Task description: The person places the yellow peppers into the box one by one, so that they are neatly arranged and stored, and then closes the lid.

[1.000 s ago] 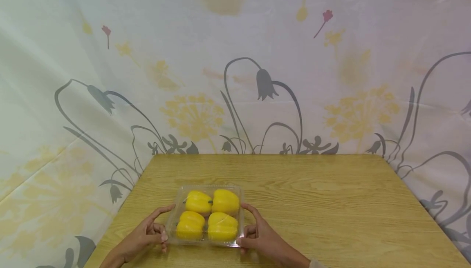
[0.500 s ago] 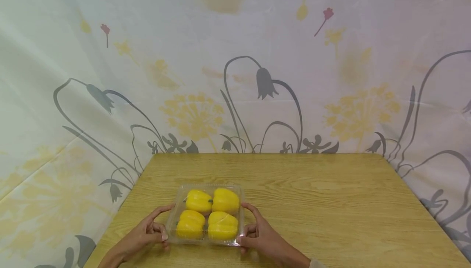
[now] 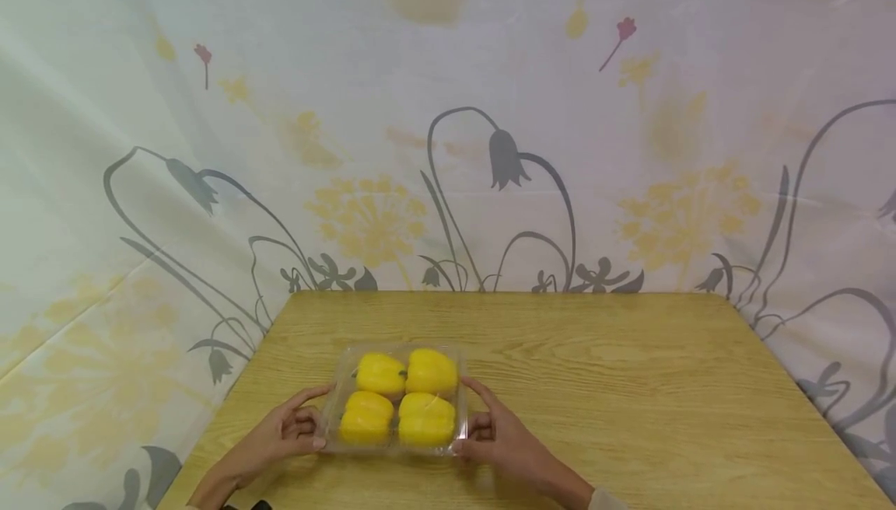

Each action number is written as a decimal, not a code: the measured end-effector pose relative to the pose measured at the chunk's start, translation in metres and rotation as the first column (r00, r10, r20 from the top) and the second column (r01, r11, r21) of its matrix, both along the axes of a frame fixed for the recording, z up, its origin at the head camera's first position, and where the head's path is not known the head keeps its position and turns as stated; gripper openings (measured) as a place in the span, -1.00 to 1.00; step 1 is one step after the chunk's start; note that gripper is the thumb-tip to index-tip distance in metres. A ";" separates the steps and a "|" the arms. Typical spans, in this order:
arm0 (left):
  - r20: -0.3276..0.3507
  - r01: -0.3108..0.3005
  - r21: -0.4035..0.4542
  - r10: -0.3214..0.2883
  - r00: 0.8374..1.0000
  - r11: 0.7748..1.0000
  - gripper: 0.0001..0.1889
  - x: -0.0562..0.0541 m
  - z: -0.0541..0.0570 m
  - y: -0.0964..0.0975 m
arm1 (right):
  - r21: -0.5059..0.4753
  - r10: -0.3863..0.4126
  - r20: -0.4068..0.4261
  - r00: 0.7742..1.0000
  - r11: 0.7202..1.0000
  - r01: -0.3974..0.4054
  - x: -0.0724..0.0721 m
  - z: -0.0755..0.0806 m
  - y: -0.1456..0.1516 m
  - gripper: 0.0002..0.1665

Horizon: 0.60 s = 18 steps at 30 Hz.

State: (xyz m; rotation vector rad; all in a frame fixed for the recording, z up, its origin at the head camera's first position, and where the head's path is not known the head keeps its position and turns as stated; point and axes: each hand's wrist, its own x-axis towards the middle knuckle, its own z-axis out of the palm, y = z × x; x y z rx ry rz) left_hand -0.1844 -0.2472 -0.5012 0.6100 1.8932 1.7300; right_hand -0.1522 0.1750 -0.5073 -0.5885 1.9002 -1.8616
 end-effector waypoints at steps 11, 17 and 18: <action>-0.097 0.010 0.018 -0.008 0.995 1.000 -0.18 -0.024 0.014 0.023 | -0.012 -0.019 -0.048 0.999 1.000 0.018 -0.017 0.008 0.021 0.09; -0.125 0.007 -0.007 -0.008 0.992 1.000 -0.16 -0.040 0.018 0.040 | -0.012 -0.031 -0.056 0.998 0.999 0.030 -0.026 0.010 0.038 0.06; -0.125 0.011 -0.007 -0.012 0.992 1.000 -0.16 -0.043 0.018 0.043 | -0.012 -0.032 -0.058 0.998 0.999 0.031 -0.027 0.011 0.042 0.05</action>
